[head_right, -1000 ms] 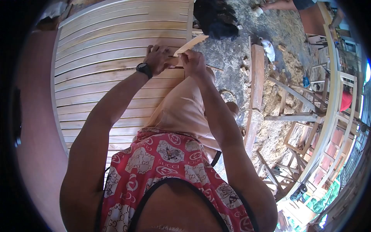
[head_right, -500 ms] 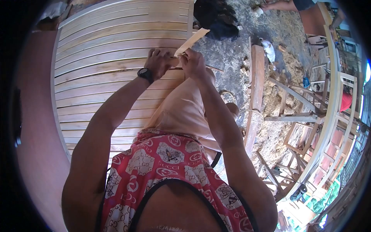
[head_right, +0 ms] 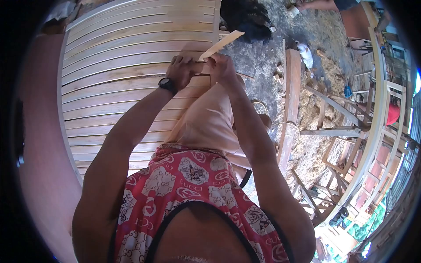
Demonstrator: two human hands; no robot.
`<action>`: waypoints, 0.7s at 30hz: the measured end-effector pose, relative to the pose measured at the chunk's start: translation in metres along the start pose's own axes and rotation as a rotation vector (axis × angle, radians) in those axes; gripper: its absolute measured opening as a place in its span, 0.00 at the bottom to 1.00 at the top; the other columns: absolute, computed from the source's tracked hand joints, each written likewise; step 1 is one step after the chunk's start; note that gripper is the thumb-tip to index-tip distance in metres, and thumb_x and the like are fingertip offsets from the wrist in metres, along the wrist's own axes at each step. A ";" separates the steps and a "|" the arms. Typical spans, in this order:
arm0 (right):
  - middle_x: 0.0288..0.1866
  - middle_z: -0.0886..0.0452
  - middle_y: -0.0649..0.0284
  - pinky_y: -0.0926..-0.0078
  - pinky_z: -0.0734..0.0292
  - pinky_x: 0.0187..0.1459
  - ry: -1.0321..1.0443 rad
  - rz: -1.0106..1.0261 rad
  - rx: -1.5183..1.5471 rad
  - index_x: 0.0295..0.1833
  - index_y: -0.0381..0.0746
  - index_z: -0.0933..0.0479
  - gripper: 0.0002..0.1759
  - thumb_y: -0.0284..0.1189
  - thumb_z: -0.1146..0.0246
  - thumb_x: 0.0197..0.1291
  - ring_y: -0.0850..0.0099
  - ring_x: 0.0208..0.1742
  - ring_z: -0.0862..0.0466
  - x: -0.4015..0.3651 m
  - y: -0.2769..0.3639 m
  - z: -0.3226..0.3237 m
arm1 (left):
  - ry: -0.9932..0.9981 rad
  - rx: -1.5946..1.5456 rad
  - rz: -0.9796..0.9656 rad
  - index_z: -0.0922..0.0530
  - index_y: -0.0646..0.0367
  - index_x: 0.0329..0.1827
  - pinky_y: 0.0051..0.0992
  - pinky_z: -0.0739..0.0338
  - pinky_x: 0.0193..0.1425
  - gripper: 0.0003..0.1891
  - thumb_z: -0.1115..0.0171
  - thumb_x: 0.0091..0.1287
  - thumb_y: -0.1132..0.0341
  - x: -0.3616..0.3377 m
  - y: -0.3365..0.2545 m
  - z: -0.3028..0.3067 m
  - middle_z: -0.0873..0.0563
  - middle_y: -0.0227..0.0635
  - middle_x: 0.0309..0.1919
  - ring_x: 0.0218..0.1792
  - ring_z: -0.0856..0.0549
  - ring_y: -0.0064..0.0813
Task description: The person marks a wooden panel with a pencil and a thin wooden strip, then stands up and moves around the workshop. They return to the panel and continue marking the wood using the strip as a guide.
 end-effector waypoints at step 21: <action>0.31 0.13 0.50 0.70 0.21 0.34 -0.030 -0.121 -0.012 0.50 0.37 0.13 0.07 0.26 0.32 0.70 0.69 0.31 0.11 0.002 0.027 0.034 | 0.185 0.194 0.062 0.27 0.57 0.74 0.57 0.50 0.85 0.25 0.47 0.78 0.55 -0.013 -0.006 -0.008 0.26 0.35 0.68 0.74 0.31 0.38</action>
Point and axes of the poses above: each hand's wrist, its own x-axis towards the middle knuckle, its own z-axis out of the back of the hand, y = z × x, the point moved 10 cm from there along x, towards the middle knuckle
